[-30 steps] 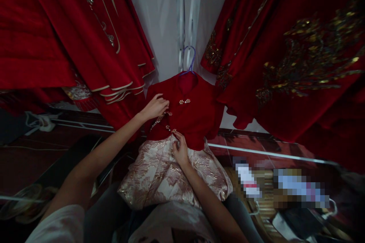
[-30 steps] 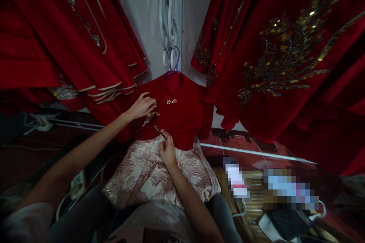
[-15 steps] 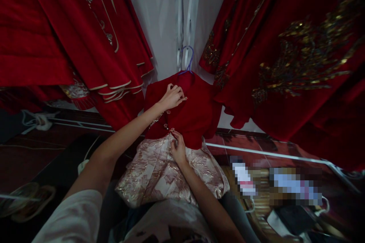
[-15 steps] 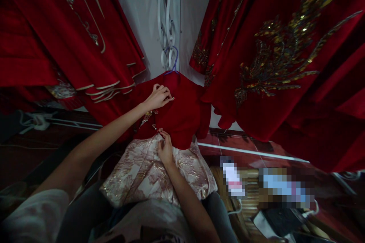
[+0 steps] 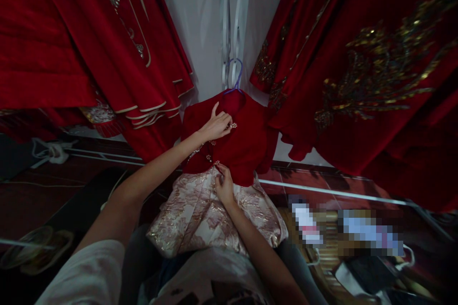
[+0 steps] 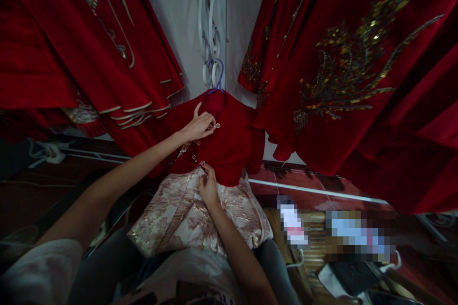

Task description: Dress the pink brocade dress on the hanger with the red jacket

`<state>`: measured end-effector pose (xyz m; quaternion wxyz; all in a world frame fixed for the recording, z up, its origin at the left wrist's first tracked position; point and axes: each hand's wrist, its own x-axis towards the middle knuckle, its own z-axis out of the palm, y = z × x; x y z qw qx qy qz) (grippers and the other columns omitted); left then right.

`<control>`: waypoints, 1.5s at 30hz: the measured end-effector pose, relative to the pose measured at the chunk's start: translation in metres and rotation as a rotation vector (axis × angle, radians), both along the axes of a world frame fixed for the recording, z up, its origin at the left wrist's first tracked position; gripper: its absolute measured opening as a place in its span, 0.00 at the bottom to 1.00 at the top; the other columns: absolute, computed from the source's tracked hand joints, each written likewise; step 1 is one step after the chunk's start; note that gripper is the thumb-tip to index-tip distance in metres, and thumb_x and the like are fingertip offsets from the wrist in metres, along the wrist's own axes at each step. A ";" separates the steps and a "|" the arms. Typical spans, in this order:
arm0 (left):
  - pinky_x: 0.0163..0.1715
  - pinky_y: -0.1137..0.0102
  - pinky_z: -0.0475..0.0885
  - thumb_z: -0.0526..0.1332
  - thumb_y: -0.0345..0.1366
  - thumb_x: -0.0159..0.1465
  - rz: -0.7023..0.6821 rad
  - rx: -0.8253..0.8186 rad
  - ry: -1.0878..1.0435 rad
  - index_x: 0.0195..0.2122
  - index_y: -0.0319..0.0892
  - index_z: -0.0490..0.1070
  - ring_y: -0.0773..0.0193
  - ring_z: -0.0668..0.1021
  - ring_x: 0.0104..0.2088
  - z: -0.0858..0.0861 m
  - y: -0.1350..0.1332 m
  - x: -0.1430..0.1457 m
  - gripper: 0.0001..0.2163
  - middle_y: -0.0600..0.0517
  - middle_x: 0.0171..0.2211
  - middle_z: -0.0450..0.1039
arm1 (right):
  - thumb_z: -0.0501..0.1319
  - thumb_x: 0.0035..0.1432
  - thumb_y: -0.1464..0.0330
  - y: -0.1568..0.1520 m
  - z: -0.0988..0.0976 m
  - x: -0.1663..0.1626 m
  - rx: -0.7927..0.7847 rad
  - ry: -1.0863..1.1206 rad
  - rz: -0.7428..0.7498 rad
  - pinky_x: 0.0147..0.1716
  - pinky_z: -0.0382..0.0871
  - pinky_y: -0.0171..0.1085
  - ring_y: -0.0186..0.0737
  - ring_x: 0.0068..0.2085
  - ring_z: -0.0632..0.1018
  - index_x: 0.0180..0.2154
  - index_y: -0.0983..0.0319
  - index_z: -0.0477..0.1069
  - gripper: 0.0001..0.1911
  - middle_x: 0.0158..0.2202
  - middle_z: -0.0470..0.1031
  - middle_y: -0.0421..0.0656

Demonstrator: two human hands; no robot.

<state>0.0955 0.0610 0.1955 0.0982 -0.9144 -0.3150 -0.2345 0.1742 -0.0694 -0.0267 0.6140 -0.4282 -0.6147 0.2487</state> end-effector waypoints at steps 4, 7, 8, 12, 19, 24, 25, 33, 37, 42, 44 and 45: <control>0.63 0.39 0.34 0.58 0.37 0.62 -0.010 -0.025 -0.054 0.38 0.42 0.70 0.58 0.74 0.43 0.000 -0.001 -0.003 0.05 0.52 0.34 0.72 | 0.51 0.57 0.76 0.001 0.002 -0.001 -0.001 0.011 0.006 0.57 0.64 0.46 0.40 0.54 0.70 0.52 0.61 0.65 0.21 0.51 0.69 0.48; 0.63 0.39 0.34 0.57 0.36 0.63 -0.017 -0.003 -0.052 0.38 0.42 0.69 0.59 0.74 0.41 -0.001 -0.001 -0.003 0.05 0.52 0.34 0.72 | 0.51 0.56 0.76 0.001 0.002 0.000 0.000 0.023 0.005 0.56 0.65 0.46 0.40 0.54 0.71 0.51 0.61 0.65 0.21 0.50 0.70 0.48; 0.64 0.39 0.34 0.56 0.36 0.64 -0.014 0.004 -0.048 0.38 0.42 0.70 0.60 0.75 0.41 -0.001 -0.001 -0.003 0.05 0.52 0.33 0.72 | 0.51 0.56 0.76 0.001 0.001 0.000 -0.002 0.025 0.005 0.56 0.65 0.46 0.40 0.53 0.71 0.51 0.61 0.66 0.21 0.50 0.70 0.48; 0.64 0.40 0.34 0.53 0.35 0.66 -0.003 -0.001 -0.090 0.39 0.42 0.70 0.61 0.76 0.39 -0.004 -0.003 -0.002 0.07 0.53 0.33 0.72 | 0.52 0.55 0.75 -0.001 -0.002 -0.002 -0.017 0.037 0.005 0.55 0.65 0.45 0.40 0.52 0.71 0.50 0.61 0.66 0.20 0.50 0.70 0.48; 0.62 0.37 0.35 0.58 0.38 0.62 0.298 0.136 -0.414 0.53 0.38 0.64 0.42 0.59 0.63 -0.009 -0.005 0.001 0.19 0.37 0.57 0.61 | 0.55 0.58 0.68 0.038 0.078 -0.013 -0.050 0.189 -0.160 0.35 0.69 0.35 0.35 0.32 0.70 0.40 0.62 0.65 0.08 0.32 0.67 0.41; 0.60 0.35 0.44 0.59 0.36 0.60 0.551 0.122 -0.656 0.60 0.36 0.52 0.37 0.46 0.67 -0.026 0.009 0.002 0.29 0.31 0.64 0.44 | 0.54 0.58 0.61 0.094 0.155 -0.011 0.042 0.203 -0.317 0.57 0.59 0.49 0.47 0.56 0.66 0.50 0.66 0.60 0.21 0.52 0.64 0.56; 0.61 0.39 0.49 0.58 0.34 0.60 0.559 0.122 -0.676 0.60 0.36 0.52 0.39 0.48 0.67 -0.027 0.011 -0.002 0.28 0.31 0.65 0.44 | 0.55 0.57 0.60 0.102 0.161 -0.009 0.003 0.169 -0.321 0.60 0.54 0.53 0.52 0.62 0.59 0.53 0.69 0.57 0.27 0.57 0.59 0.61; 0.56 0.54 0.62 0.48 0.30 0.65 0.621 0.111 -0.522 0.53 0.39 0.64 0.51 0.73 0.53 0.014 0.017 -0.075 0.16 0.41 0.48 0.72 | 0.54 0.57 0.51 0.113 0.172 0.077 -0.094 -0.209 -0.624 0.59 0.49 0.61 0.64 0.64 0.54 0.60 0.79 0.47 0.44 0.61 0.51 0.72; 0.51 0.61 0.65 0.42 0.40 0.70 0.820 0.073 -0.611 0.49 0.40 0.67 0.54 0.75 0.51 0.033 0.032 -0.102 0.18 0.41 0.46 0.74 | 0.51 0.59 0.50 0.122 0.200 0.130 -0.109 -0.455 -0.768 0.57 0.54 0.58 0.62 0.61 0.60 0.58 0.74 0.56 0.37 0.59 0.56 0.68; 0.40 0.67 0.70 0.42 0.48 0.70 0.786 -0.478 -0.558 0.41 0.39 0.69 0.59 0.79 0.39 0.030 0.056 -0.119 0.21 0.43 0.36 0.78 | 0.45 0.63 0.51 0.145 0.211 0.159 -0.227 -0.587 -0.762 0.56 0.50 0.61 0.64 0.62 0.57 0.54 0.74 0.62 0.34 0.60 0.53 0.70; 0.43 0.66 0.71 0.41 0.53 0.68 0.625 -0.593 -0.570 0.45 0.38 0.68 0.59 0.78 0.42 0.023 0.056 -0.118 0.25 0.41 0.42 0.76 | 0.46 0.63 0.50 0.150 0.208 0.161 -0.231 -0.629 -0.746 0.57 0.48 0.61 0.64 0.63 0.55 0.55 0.73 0.61 0.34 0.61 0.53 0.69; 0.46 0.64 0.70 0.44 0.55 0.67 0.541 -0.606 -0.557 0.48 0.37 0.66 0.58 0.77 0.46 0.018 0.053 -0.116 0.27 0.41 0.47 0.74 | 0.46 0.63 0.50 0.151 0.206 0.161 -0.215 -0.645 -0.750 0.57 0.48 0.62 0.64 0.63 0.55 0.56 0.71 0.61 0.33 0.61 0.54 0.68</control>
